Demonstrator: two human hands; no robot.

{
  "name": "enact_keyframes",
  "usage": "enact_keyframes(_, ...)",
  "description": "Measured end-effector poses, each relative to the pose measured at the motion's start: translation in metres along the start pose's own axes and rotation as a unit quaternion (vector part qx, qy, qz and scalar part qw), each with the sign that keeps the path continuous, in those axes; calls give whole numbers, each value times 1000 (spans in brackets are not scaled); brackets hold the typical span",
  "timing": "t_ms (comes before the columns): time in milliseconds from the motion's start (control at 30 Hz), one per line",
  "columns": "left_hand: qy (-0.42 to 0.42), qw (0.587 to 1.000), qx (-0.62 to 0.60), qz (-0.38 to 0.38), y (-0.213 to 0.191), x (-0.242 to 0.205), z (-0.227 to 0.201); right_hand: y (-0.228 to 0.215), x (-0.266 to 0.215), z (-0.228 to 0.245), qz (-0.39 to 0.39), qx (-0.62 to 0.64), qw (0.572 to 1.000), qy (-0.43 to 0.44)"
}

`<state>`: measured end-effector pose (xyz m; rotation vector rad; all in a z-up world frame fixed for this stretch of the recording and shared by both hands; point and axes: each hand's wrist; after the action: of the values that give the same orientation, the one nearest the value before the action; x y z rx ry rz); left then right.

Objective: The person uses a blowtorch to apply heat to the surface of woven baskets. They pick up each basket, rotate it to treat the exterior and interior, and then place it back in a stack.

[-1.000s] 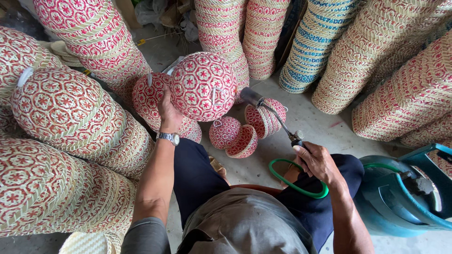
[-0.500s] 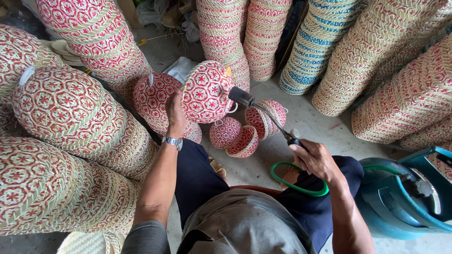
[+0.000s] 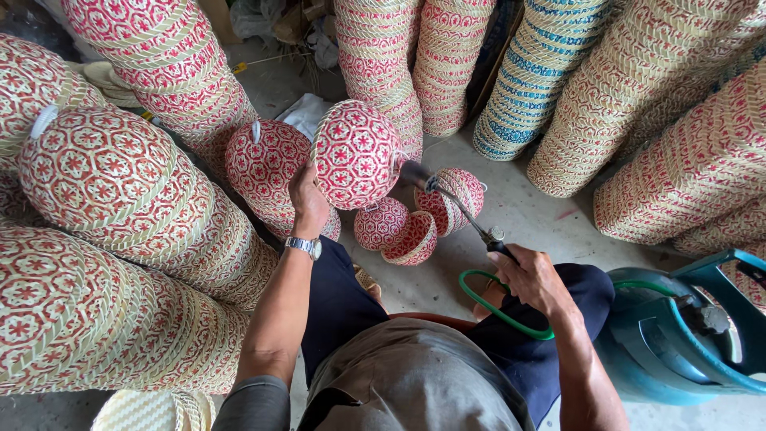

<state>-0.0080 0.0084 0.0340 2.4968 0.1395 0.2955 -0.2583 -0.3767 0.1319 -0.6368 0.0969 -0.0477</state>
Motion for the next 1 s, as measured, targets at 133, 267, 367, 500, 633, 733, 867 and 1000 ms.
enact_keyframes(133,-40,996,-69,-38,4,-2,1,2,0,0,-15,-9,1000,8)
enact_keyframes(267,-58,991,-122,2,12,-10,21,10,8,18,0,5,1000,-29)
enact_keyframes(367,-53,987,-153,11,21,-11,36,18,8,32,32,-10,998,-54)
enact_keyframes(500,-41,981,-186,-39,24,-8,35,17,1,40,17,-30,992,-119)
enact_keyframes(633,-71,961,-254,-78,14,-4,34,15,-9,28,87,35,995,30)
enact_keyframes(733,-64,939,-324,-98,-1,10,38,17,-5,14,63,-19,997,-36)
enact_keyframes(867,-79,922,-368,-95,-26,21,44,16,4,-5,29,-3,999,-24)
enact_keyframes(1000,-103,922,-355,-112,-42,24,36,11,9,-17,62,31,997,39)
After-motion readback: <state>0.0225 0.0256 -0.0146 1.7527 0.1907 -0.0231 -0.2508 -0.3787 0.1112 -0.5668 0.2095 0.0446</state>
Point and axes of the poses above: each hand's wrist, its own x-axis towards the middle knuckle, its own y-axis out of the palm, z = x × y, and after that the axes turned 1 degree about -y, right-handed
